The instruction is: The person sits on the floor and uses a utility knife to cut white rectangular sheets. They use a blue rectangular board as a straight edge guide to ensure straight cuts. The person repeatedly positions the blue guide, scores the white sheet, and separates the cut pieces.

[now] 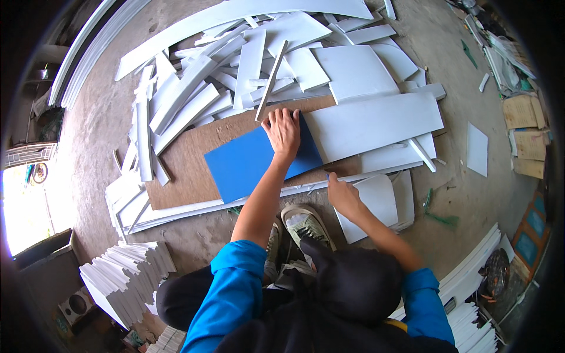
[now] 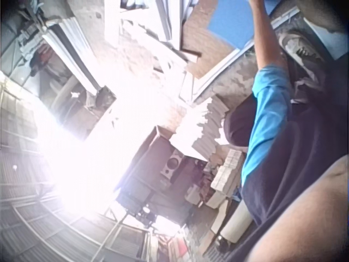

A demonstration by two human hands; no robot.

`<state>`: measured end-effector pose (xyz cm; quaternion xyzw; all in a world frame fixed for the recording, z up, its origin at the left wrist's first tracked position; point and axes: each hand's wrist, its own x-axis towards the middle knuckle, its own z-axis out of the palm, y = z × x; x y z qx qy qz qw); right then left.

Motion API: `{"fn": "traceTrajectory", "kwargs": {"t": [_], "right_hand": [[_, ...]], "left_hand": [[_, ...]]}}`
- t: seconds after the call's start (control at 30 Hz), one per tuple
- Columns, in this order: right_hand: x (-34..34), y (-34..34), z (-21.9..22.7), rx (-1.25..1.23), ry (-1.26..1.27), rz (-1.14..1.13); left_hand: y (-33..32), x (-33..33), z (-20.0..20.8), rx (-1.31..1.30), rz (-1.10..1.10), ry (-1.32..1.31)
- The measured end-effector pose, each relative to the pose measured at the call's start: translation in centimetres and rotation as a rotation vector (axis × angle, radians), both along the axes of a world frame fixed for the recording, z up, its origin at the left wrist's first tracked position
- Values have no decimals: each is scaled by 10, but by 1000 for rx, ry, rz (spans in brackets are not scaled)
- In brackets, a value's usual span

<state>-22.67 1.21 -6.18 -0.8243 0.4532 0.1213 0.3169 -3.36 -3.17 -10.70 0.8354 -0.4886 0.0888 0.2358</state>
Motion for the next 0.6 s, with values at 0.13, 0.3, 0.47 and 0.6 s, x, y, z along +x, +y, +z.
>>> {"fn": "traceTrajectory", "kwargs": {"t": [0.13,0.3,0.47,0.6], "right_hand": [[-4,4,5,-74,18,16],[17,-30,23,-294,-83,-4],[69,-81,8,-419,-157,14],[85,-88,-3,-405,-204,25]], "left_hand": [[-3,5,0,23,2,11],[-3,8,2,-2,-1,38],[-4,5,4,17,5,99],[-3,5,8,57,-1,147]]}}
